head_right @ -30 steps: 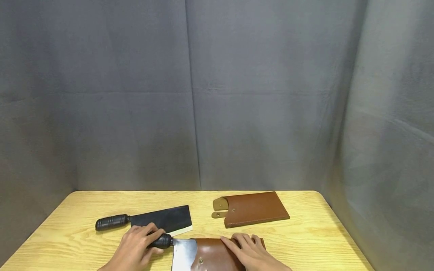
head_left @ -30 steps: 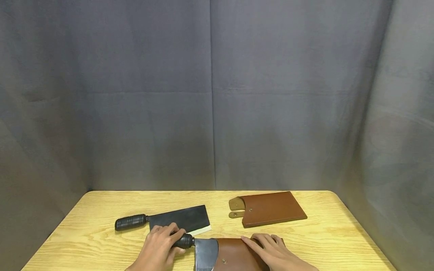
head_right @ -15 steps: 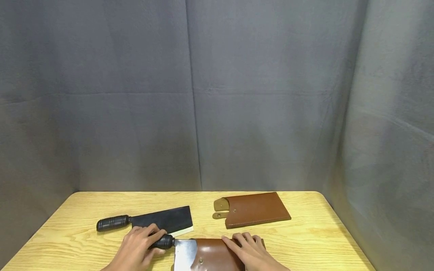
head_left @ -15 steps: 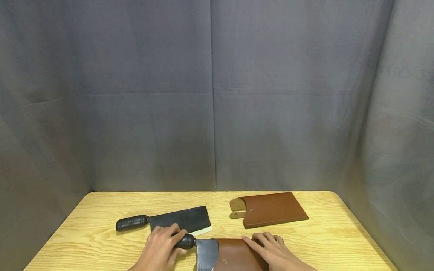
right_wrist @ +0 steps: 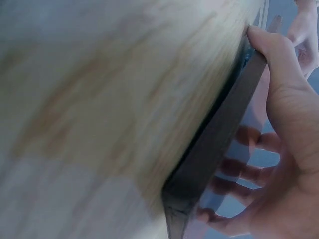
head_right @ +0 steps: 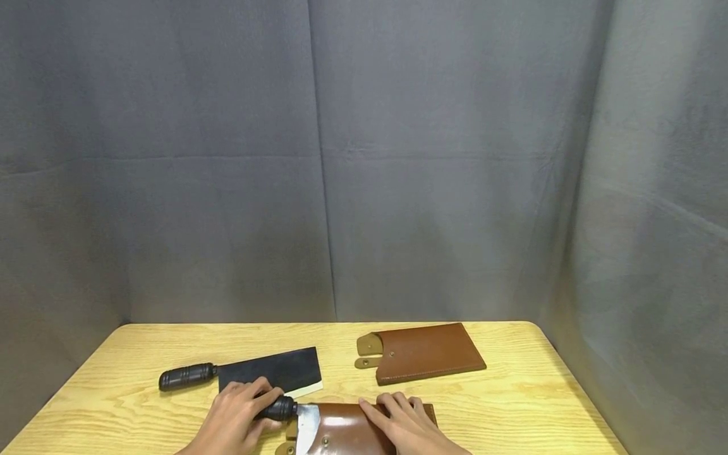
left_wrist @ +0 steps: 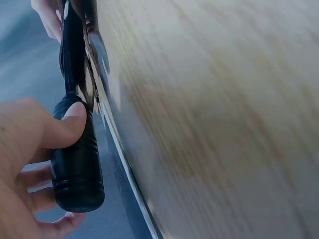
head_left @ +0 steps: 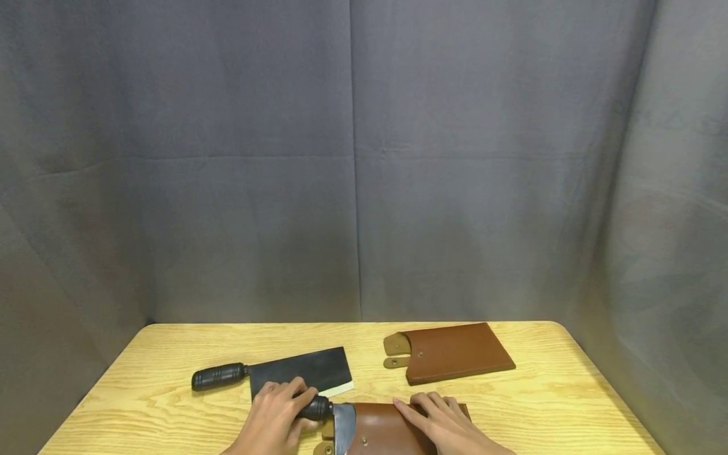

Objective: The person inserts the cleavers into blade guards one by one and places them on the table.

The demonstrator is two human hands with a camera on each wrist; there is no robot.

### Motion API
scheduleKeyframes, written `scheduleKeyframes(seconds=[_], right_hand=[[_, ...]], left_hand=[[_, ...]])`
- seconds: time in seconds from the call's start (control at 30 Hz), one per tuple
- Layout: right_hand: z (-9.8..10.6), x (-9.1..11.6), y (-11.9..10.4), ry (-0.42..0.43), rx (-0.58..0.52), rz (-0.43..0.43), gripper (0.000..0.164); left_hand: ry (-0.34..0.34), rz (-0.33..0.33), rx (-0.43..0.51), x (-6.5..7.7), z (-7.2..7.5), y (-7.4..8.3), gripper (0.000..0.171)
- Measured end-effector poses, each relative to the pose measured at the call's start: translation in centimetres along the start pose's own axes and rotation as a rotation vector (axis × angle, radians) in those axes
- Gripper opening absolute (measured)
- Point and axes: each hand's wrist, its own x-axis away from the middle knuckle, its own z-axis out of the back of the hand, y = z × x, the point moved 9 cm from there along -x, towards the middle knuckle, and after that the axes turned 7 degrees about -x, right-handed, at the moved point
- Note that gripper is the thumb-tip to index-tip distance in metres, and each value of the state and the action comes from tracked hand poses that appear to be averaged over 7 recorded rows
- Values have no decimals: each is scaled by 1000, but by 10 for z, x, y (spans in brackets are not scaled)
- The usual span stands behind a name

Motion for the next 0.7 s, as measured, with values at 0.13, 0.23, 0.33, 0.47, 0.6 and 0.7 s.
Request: scheduleKeyframes(seconds=[0.13, 0.23, 0.33, 0.47, 0.6, 0.7], right_hand=[[1, 1, -3, 13, 22, 35, 92], [2, 0, -6, 32, 32, 67, 91], [2, -1, -7, 45, 42, 79, 91], [1, -1, -5, 30, 31, 58, 90], [-2, 1, 2, -32, -40, -22, 89], [-5, 5, 8, -76, -89, -89, 90]], left_hand=[[-10, 8, 2, -1, -1, 1, 36], [-12, 1, 3, -1, -2, 0, 37], [-13, 3, 1, 0, -1, -2, 38], [-12, 8, 17, 1, 1, -4, 38], [4, 7, 32, 1, 1, -4, 38], [22, 15, 34, 2, 1, -3, 38]])
